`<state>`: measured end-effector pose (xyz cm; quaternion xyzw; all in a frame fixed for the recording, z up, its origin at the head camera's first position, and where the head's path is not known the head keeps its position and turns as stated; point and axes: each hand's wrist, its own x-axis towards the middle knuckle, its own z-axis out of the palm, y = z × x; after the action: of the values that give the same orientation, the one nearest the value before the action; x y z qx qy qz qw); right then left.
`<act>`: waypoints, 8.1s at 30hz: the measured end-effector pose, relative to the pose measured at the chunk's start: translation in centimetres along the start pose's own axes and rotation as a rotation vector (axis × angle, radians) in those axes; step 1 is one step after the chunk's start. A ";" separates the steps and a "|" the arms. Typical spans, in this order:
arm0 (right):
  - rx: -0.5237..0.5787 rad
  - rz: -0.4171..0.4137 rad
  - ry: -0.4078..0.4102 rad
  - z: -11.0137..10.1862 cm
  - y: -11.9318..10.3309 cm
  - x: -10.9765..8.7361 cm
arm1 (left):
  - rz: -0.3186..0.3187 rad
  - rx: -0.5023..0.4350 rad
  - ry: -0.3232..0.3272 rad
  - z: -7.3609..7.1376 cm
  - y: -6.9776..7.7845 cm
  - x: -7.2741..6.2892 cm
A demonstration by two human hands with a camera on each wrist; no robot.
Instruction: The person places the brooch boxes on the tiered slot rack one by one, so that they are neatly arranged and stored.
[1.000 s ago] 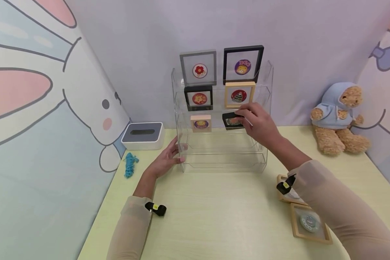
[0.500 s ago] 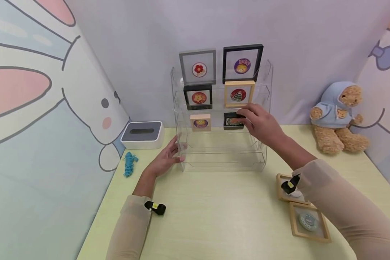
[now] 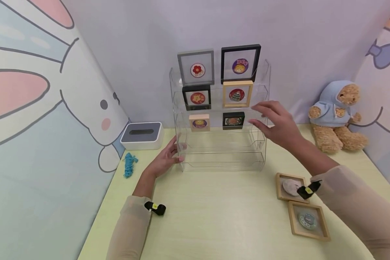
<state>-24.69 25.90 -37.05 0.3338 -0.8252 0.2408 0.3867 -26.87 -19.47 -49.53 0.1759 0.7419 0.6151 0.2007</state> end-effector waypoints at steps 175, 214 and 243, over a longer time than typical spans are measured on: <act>0.051 -0.040 -0.055 8.8 -6.5 -1.3 | -0.006 -0.068 -0.013 0.3 -0.1 -0.1; 0.062 0.484 -0.351 -11.2 -2.1 -24.3 | 0.000 -0.051 -0.018 0.3 -0.1 -0.5; 0.146 0.350 -0.393 -11.3 -3.2 -27.2 | -0.007 -0.017 -0.016 0.2 0.0 -0.3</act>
<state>-3.96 41.12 -51.80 0.2534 -0.9100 0.2934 0.1469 -26.52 -19.49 -49.57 0.1765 0.7356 0.6193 0.2103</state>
